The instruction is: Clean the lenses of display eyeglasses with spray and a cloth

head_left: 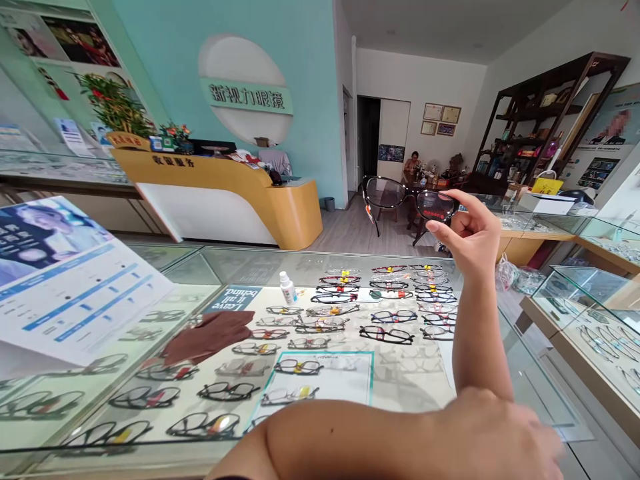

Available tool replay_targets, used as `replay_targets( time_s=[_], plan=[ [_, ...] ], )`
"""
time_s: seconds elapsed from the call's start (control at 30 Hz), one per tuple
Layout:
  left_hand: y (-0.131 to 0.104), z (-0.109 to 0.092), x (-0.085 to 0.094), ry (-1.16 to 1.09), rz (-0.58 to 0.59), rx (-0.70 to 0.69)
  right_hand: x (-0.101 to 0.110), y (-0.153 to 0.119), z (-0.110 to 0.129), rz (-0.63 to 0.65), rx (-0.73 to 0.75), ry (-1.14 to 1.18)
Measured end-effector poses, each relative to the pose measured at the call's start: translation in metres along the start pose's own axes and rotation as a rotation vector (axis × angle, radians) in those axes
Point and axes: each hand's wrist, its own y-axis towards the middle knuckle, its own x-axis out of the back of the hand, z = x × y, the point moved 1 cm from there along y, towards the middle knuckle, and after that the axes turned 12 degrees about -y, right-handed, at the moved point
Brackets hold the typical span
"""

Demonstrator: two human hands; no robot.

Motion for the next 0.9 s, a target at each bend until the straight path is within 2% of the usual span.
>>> replay_targets(
  time_s=[0.07,0.13,0.3,0.47,0.57,0.67,0.73,0.8,0.87,0.9],
  plan=[
    [-0.002,0.007,-0.002,0.051,0.092,0.041,0.000,0.001,-0.001,0.003,0.007,-0.018],
    [-0.002,0.012,-0.005,0.156,0.111,0.091,-0.001,0.002,-0.004,0.009,0.028,-0.035],
    [-0.002,0.015,-0.015,0.353,-0.037,0.154,-0.006,0.011,-0.024,0.006,0.058,-0.055],
    [0.000,0.023,-0.025,0.355,-0.106,0.166,-0.006,0.018,-0.048,-0.013,0.000,-0.031],
    [0.002,0.029,-0.019,0.413,-0.226,0.158,-0.002,0.019,-0.052,-0.028,-0.016,-0.037],
    [0.001,0.035,-0.005,0.591,-0.402,0.191,-0.001,0.017,-0.049,-0.039,-0.025,-0.066],
    [0.001,0.039,-0.001,0.671,-0.486,0.203,-0.003,0.016,-0.046,-0.035,-0.034,-0.082],
    [0.003,0.041,-0.009,0.680,-0.444,0.115,-0.005,0.016,-0.043,-0.018,-0.052,-0.095],
    [0.005,0.040,-0.022,0.634,-0.288,-0.044,-0.006,0.016,-0.041,-0.001,-0.069,-0.109],
    [0.006,0.039,-0.027,0.595,-0.221,-0.078,-0.006,0.016,-0.040,0.005,-0.072,-0.114]
  ],
)
